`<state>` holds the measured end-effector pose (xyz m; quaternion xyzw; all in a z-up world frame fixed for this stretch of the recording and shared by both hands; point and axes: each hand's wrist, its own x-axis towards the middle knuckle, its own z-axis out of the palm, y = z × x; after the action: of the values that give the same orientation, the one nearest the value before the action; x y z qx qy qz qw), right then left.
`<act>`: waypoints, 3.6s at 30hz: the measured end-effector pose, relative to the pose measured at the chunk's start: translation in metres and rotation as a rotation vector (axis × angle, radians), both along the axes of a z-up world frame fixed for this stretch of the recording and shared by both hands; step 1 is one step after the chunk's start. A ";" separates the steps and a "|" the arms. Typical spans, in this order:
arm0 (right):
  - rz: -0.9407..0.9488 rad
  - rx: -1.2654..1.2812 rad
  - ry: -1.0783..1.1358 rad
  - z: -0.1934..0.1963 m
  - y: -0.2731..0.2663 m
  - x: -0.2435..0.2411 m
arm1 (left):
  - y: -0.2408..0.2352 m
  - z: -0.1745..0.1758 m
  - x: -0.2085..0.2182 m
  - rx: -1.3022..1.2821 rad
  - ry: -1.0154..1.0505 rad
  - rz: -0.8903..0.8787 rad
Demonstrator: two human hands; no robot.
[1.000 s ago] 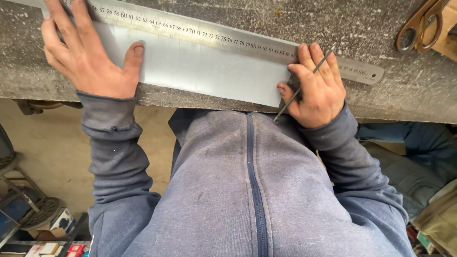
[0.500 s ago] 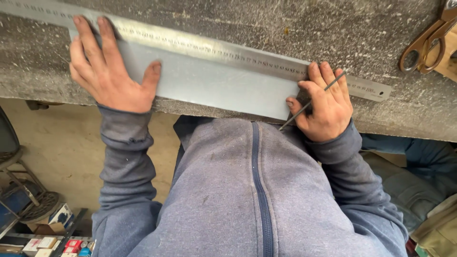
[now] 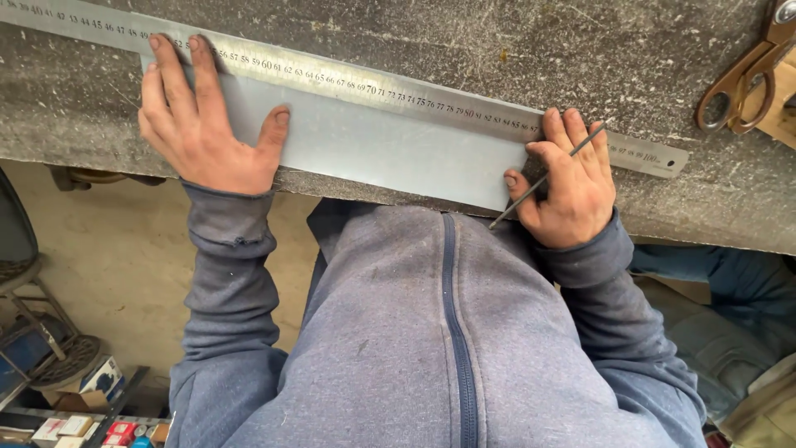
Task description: The recorder is measuring and marking a white sheet on a workshop table using a long metal ruler and a scribing tool.
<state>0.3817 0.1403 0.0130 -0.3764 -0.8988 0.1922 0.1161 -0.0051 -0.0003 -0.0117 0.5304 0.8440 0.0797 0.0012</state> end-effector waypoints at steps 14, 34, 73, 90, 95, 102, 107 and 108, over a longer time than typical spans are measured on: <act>0.032 -0.001 0.020 -0.014 -0.006 0.015 | -0.006 -0.015 -0.006 0.086 0.065 0.005; 0.011 -0.020 0.017 -0.021 -0.006 0.018 | -0.003 -0.003 -0.002 0.102 -0.031 0.007; 0.025 -0.058 -0.014 -0.008 -0.002 0.013 | 0.003 -0.058 0.011 -0.054 -0.013 0.232; 0.045 -0.080 -0.037 -0.009 0.000 0.015 | 0.000 -0.060 0.008 -0.068 0.011 0.222; 0.066 -0.060 -0.026 -0.010 0.002 0.015 | -0.005 -0.062 0.009 -0.069 -0.035 0.238; 0.074 -0.043 -0.017 -0.013 0.001 0.016 | 0.002 -0.061 0.014 -0.099 -0.005 0.268; 0.073 -0.047 -0.011 -0.013 0.000 0.017 | -0.009 -0.076 0.006 -0.016 0.039 0.211; 0.084 -0.048 0.000 -0.014 -0.001 0.016 | -0.008 -0.072 0.007 -0.016 0.049 0.223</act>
<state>0.3979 0.1390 -0.0013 -0.3409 -0.9091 0.2182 0.0987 0.0017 -0.0080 -0.0838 0.4351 0.8981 0.0595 -0.0240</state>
